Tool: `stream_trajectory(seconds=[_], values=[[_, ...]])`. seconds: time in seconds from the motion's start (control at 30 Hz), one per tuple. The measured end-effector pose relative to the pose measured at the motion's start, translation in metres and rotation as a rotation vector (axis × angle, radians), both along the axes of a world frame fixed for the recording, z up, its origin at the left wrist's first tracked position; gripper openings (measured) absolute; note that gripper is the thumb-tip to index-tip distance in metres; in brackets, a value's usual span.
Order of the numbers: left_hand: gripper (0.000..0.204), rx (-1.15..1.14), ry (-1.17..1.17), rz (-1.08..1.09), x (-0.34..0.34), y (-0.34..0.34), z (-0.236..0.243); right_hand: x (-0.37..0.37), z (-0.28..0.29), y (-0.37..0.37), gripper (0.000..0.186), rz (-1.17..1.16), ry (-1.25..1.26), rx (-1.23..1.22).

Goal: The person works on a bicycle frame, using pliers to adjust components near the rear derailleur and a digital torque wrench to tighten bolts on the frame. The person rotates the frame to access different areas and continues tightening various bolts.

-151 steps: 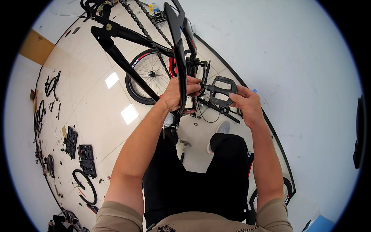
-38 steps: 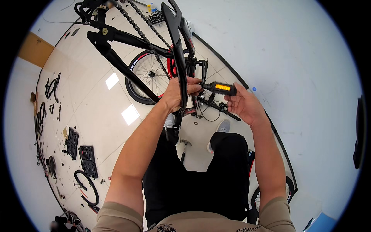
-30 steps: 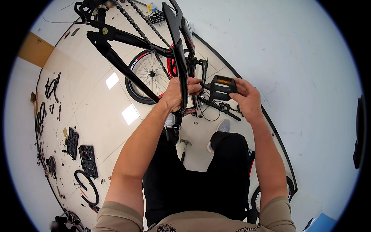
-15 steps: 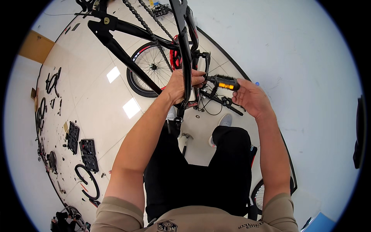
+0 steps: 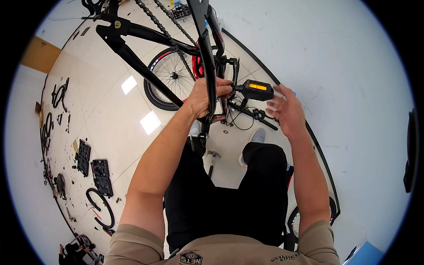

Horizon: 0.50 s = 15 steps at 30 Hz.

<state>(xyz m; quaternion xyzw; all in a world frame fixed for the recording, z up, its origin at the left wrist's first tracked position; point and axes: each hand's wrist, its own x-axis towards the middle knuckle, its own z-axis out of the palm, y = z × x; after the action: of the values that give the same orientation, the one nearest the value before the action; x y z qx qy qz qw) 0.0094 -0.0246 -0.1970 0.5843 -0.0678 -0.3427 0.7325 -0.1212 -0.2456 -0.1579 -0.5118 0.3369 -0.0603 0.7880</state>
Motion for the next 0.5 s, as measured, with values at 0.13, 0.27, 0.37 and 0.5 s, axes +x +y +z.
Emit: stream_trajectory(seconds=[0.13,0.27,0.37,0.5], values=[[0.023,-0.004,-0.013,-0.007,0.000,-0.001,0.001,0.006,0.002,-0.005,0.062,0.208,0.235,0.121],[0.021,-0.032,0.008,-0.009,0.000,-0.003,0.000,0.010,0.003,-0.009,0.044,0.240,0.069,0.151],[0.021,-0.010,-0.002,-0.008,0.000,-0.002,-0.001,0.008,0.010,-0.005,0.038,0.222,-0.062,-0.059],[0.021,0.012,-0.001,-0.014,0.000,-0.002,-0.002,0.006,0.002,-0.006,0.045,0.328,-0.178,-0.473]])
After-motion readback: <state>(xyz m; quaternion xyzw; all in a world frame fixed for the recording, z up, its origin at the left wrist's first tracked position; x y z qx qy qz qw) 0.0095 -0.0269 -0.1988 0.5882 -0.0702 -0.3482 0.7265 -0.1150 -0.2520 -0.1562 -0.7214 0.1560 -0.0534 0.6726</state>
